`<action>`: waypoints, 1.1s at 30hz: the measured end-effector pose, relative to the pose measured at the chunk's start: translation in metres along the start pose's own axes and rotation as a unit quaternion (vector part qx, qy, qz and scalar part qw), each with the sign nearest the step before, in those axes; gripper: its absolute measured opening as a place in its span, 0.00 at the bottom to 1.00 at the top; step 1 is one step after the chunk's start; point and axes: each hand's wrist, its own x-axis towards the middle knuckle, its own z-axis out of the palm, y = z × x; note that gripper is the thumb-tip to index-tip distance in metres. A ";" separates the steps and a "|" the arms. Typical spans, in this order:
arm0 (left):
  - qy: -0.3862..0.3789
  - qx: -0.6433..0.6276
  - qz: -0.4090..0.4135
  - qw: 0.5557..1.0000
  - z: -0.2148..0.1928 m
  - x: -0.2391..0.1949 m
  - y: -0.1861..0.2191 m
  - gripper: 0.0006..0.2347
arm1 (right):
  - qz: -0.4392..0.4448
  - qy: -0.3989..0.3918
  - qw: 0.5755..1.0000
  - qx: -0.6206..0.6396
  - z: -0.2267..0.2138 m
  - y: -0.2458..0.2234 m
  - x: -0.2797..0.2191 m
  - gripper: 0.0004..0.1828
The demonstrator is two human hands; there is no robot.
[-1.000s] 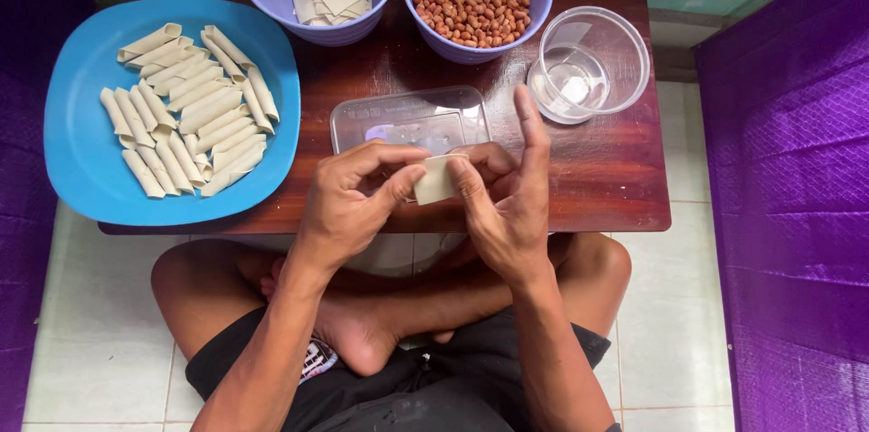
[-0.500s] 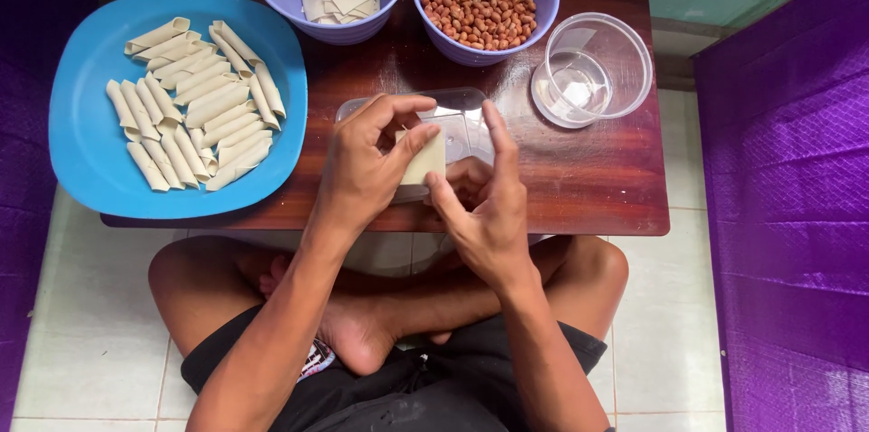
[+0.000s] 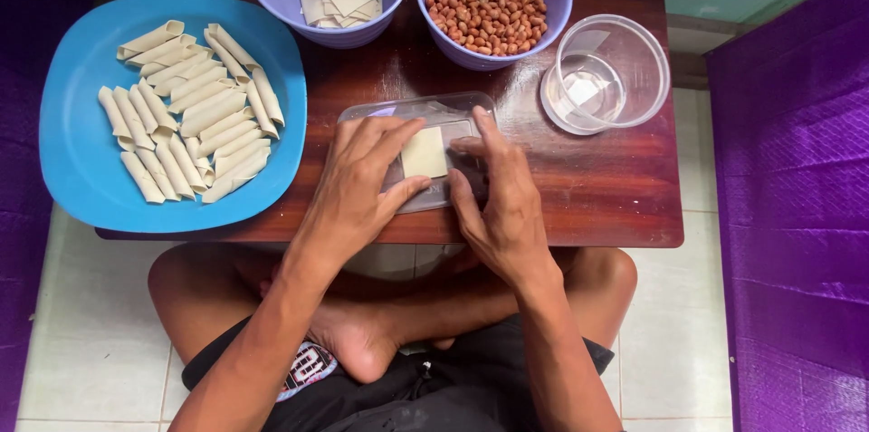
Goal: Wrapping peanuts in small square dough sheets and rolling them into tubes
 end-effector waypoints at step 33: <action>-0.042 -0.053 0.051 0.996 0.007 0.022 -0.009 0.21 | 0.030 -0.060 0.995 -0.071 -0.003 0.013 0.008 0.40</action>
